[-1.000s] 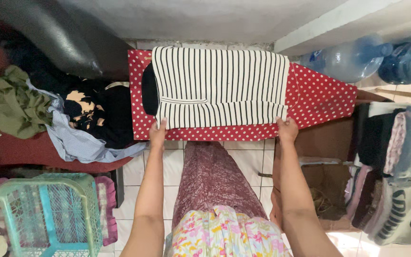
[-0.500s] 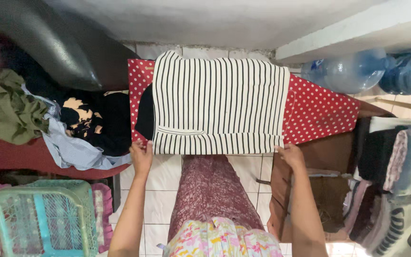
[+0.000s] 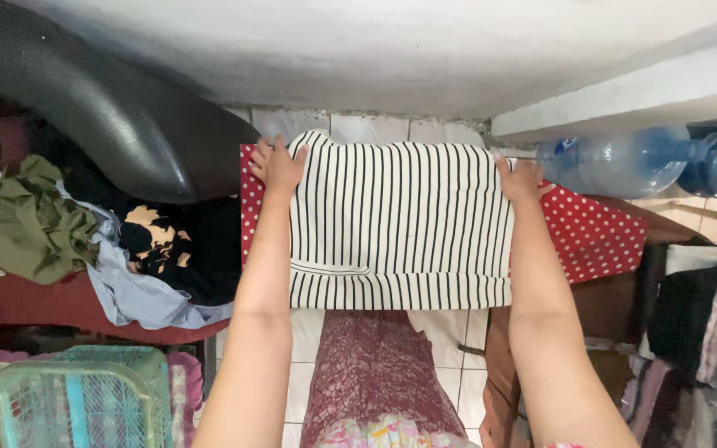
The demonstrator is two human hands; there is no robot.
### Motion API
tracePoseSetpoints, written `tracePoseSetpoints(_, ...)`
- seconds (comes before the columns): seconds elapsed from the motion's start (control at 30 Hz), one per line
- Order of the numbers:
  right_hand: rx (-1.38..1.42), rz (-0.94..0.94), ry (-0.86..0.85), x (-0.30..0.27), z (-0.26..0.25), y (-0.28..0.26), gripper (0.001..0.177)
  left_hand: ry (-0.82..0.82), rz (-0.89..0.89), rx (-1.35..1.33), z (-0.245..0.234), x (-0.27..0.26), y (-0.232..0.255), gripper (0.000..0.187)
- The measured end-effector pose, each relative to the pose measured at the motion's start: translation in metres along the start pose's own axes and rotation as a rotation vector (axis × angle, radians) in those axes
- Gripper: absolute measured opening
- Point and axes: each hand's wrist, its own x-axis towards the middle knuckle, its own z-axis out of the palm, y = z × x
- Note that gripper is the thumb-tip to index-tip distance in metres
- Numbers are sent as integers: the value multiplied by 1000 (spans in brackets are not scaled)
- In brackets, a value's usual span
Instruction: The person folds several garments on a red polka-dotted ironing board. They fold a light blue shirt, a brown top, and a striped top, then place each folded item on a nearby chair. The person handles each garment by hand, smoothing and aligning edges before folding.
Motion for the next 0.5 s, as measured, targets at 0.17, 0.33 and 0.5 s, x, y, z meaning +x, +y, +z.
tracePoseSetpoints(0.17,464,-121,-109,21,-8,-7,62,-147,-50,145,-8,19,3,54)
tracePoseSetpoints(0.33,1106,-213,-152,-10,-27,3,47,-292,109,-535,-8,29,-1,33)
tracePoseSetpoints(0.5,1236,-255,-120,-62,-64,28,43,-372,291,-841,-52,-21,-15,46)
